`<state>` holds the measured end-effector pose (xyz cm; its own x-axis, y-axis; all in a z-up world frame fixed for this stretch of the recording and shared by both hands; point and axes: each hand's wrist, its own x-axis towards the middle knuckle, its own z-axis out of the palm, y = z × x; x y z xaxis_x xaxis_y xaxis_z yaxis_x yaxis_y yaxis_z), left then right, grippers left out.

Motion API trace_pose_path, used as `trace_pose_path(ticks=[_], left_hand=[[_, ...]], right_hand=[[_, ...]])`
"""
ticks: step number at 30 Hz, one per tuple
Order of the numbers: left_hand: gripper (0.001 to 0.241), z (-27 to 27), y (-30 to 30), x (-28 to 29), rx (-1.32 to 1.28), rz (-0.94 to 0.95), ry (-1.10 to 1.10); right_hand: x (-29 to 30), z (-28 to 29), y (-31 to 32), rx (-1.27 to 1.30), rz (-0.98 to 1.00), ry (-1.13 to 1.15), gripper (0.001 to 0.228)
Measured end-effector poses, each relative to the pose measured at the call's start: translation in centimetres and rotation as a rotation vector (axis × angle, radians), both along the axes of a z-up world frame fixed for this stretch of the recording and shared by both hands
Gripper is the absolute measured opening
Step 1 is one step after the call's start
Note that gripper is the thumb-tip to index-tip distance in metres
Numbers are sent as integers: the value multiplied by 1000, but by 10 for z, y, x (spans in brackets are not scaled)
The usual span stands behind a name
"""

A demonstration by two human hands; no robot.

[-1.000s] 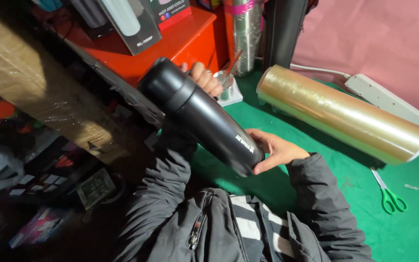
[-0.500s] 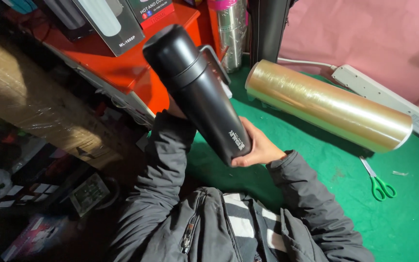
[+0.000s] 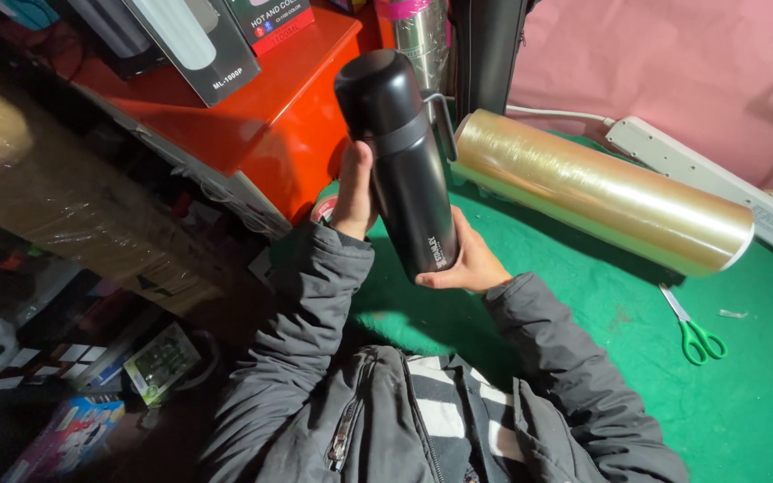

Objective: The person wraps a thermos with plastic wrap by hand, first checking the box and thermos, then pulling plastic wrap from a roll, placing the thermos on it, and smoothing the wrap around the thermos.

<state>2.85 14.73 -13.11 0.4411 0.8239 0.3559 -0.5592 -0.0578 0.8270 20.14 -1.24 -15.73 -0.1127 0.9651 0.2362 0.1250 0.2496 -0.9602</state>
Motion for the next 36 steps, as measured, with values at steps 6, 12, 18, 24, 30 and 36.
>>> trace_pose_path(ticks=[6,12,18,24,30,36], left_hand=[[84,-16,-29,7,141,97,141],[85,-15,-57,8,47,-43,110],[88,-28,-76,2,127,-21,255],[90,-26,-84,-10,149,-32,432],[82,30,-78,-5,363,169,407],[75,56,-57,0,388,263,273]], right_hand=[[-4,6,0,58,-56,3,113],[-2,4,1,54,-82,-5,111],[-1,5,1,85,-115,-6,111],[3,-15,6,72,-102,72,112],[-7,-1,1,107,-123,-40,115],[-7,-7,4,117,-173,-154,119]])
